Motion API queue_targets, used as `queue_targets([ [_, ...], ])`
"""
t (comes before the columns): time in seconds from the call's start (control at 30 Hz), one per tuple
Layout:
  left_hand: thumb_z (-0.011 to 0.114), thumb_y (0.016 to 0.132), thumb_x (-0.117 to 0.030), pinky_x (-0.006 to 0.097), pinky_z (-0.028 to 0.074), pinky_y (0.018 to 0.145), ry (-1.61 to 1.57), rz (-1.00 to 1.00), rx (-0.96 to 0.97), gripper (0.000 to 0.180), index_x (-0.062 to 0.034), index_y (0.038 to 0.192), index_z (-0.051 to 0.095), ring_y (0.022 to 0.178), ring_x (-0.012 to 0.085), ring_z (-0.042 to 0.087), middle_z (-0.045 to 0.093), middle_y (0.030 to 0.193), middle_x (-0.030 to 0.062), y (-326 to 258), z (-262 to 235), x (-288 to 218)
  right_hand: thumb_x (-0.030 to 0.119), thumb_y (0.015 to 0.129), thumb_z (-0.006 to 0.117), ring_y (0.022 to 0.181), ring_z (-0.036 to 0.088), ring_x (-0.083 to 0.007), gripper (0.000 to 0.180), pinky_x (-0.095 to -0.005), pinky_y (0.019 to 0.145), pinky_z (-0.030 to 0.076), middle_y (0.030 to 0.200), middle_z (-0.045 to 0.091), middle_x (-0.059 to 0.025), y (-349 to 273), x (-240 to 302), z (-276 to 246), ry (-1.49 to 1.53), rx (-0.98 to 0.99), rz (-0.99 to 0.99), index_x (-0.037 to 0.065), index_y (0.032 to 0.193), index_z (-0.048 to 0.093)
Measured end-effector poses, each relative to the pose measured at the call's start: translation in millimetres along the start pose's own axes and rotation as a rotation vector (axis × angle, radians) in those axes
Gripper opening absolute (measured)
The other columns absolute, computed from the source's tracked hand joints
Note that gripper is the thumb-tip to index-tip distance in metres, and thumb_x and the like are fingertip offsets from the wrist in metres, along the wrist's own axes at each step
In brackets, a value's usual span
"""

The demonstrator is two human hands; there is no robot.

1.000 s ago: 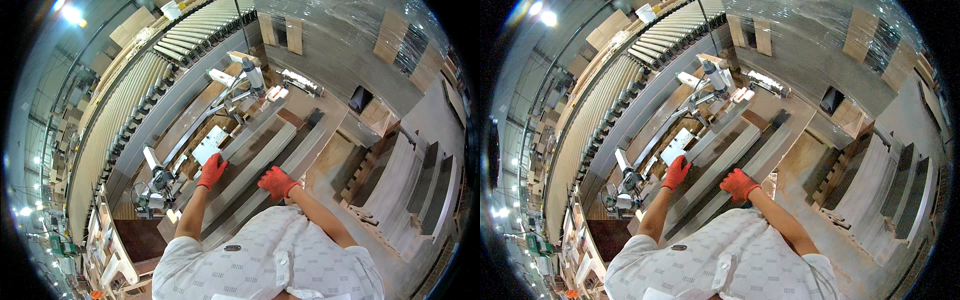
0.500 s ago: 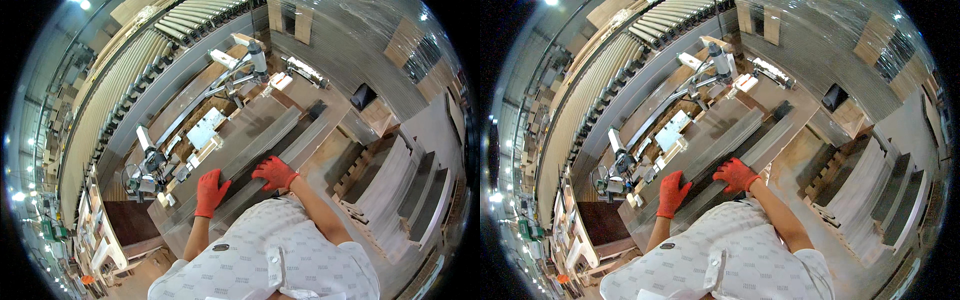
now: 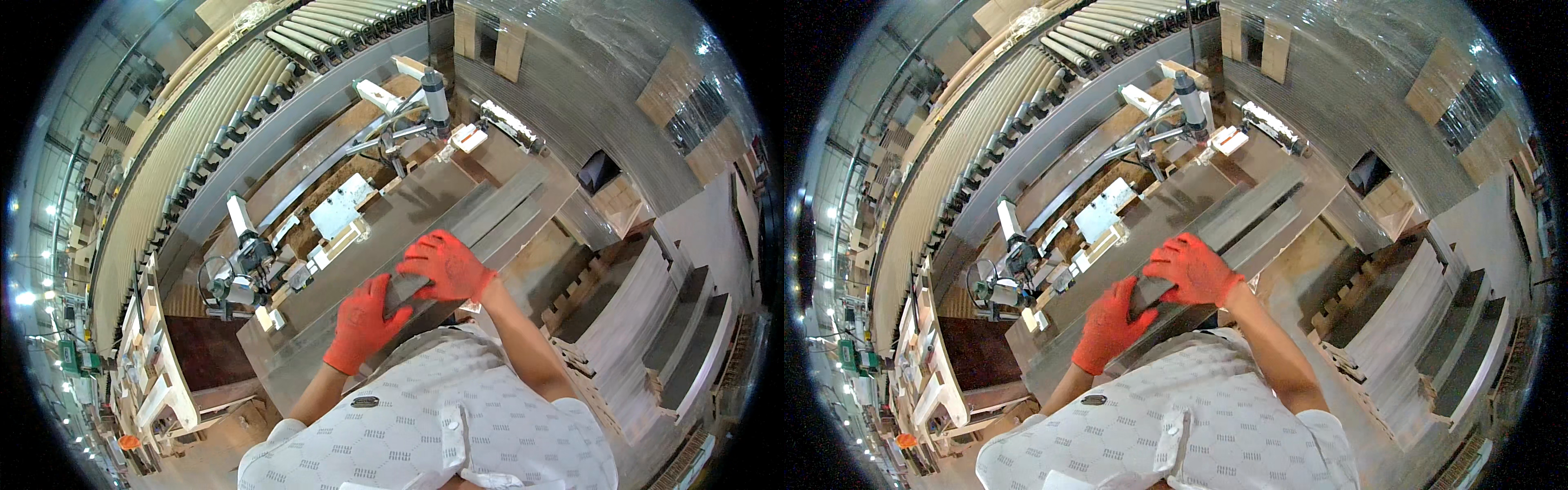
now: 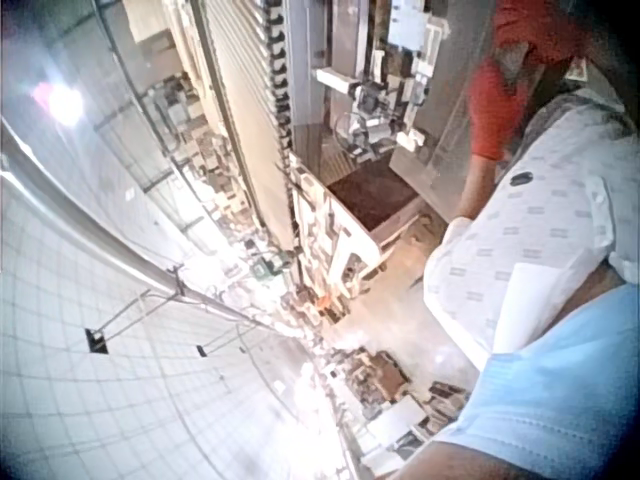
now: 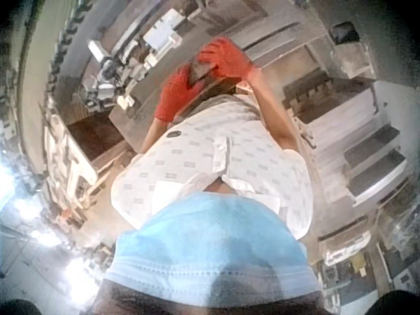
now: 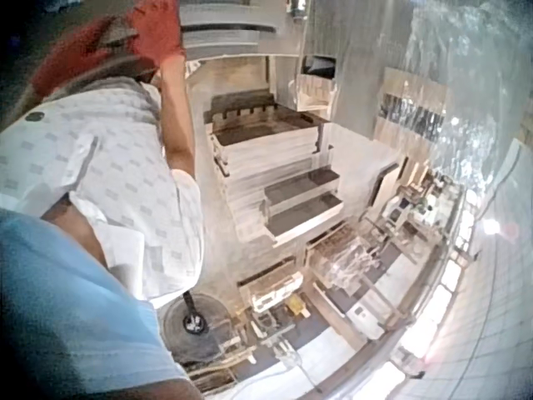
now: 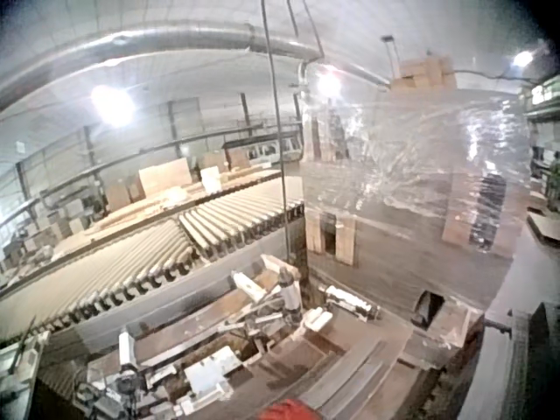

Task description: The person picks up long wooden boards and feeds them individually into a woodworking machine.

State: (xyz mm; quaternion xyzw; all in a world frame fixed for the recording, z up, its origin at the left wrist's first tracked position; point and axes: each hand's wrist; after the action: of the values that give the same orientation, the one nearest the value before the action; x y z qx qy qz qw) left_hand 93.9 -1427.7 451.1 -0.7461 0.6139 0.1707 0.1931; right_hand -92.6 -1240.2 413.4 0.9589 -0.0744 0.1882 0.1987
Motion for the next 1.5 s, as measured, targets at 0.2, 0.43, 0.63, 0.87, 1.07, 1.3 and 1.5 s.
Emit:
queue_targets([
  [0.2,0.082,0.097,-0.043,0.047,0.061,0.084,0.128,0.031,-0.207,0.056,-0.0076,0.135,0.062,0.104,0.0398,0.074,0.073,0.122,0.0172,60.6,8.2,86.8,0.032,0.086,0.084,0.128,0.062,-0.0289,0.053,-0.0534,0.121,0.041,0.131,0.069,-0.0055,15.4,-8.1,24.6,-0.031,-0.357,0.075,0.021,0.136,0.071],
  [0.43,0.080,0.096,-0.048,0.050,0.059,0.090,0.178,0.010,-0.220,0.056,-0.0106,0.135,0.065,0.113,0.0387,0.072,0.073,0.124,0.0142,115.6,49.4,214.7,0.038,0.093,0.078,0.125,0.064,-0.0281,0.045,-0.0532,0.119,0.042,0.127,0.073,-0.0060,-54.0,-22.7,88.4,-0.043,-0.286,0.128,0.019,0.134,0.073],
  [0.63,0.081,0.093,-0.048,0.061,0.038,0.116,0.383,-0.031,-0.360,0.053,-0.0138,0.132,0.072,0.141,0.0344,0.055,0.069,0.137,0.0108,140.6,78.0,242.1,0.038,0.089,0.084,0.118,0.068,-0.0269,0.044,-0.0558,0.119,0.044,0.122,0.074,-0.0058,-80.7,-33.5,119.3,-0.052,-0.332,0.193,0.018,0.127,0.077],
  [0.87,0.083,0.091,-0.043,0.055,0.037,0.121,0.159,-0.011,-0.411,0.049,-0.0092,0.126,0.073,0.135,0.0324,0.060,0.070,0.137,0.0109,172.1,106.3,281.5,0.042,0.089,0.079,0.118,0.067,-0.0289,0.042,-0.0623,0.120,0.041,0.118,0.074,-0.0062,-90.3,-40.0,150.5,-0.185,-0.360,0.210,0.018,0.123,0.078],
  [1.07,0.077,0.097,-0.049,0.054,0.038,0.119,0.283,-0.080,-0.331,0.055,-0.0079,0.132,0.066,0.127,0.0374,0.065,0.072,0.128,0.0164,176.3,103.8,269.7,0.040,0.090,0.077,0.121,0.065,-0.0325,0.037,-0.0638,0.122,0.039,0.115,0.073,-0.0086,-96.9,-45.2,163.8,-0.187,-0.391,0.217,0.017,0.119,0.077],
  [1.3,0.063,0.104,-0.059,0.057,0.048,0.099,0.553,-0.159,-0.173,0.059,-0.0060,0.130,0.064,0.111,0.0432,0.071,0.074,0.120,0.0212,188.5,105.0,262.3,0.038,0.092,0.075,0.118,0.063,-0.0310,0.035,-0.0602,0.122,0.040,0.112,0.067,-0.0075,-96.5,-47.0,160.3,-0.151,-0.429,0.180,0.014,0.116,0.073],
  [1.5,0.060,0.108,-0.059,0.059,0.046,0.106,0.512,-0.167,-0.149,0.063,-0.0061,0.141,0.059,0.119,0.0464,0.069,0.072,0.135,0.0215,194.7,107.9,264.5,0.039,0.091,0.074,0.116,0.064,-0.0293,0.029,-0.0584,0.122,0.040,0.107,0.065,-0.0065,-98.2,-47.5,161.0,-0.177,-0.509,0.207,0.015,0.106,0.070],
])
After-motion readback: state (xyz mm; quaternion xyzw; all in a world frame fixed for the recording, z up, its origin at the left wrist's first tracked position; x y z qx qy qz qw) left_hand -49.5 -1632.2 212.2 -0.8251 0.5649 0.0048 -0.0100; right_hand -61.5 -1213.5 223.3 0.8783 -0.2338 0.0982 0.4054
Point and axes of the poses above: each hand's wrist, its own y-axis towards the middle knuckle, its own z-axis out of the palm, x = y × z
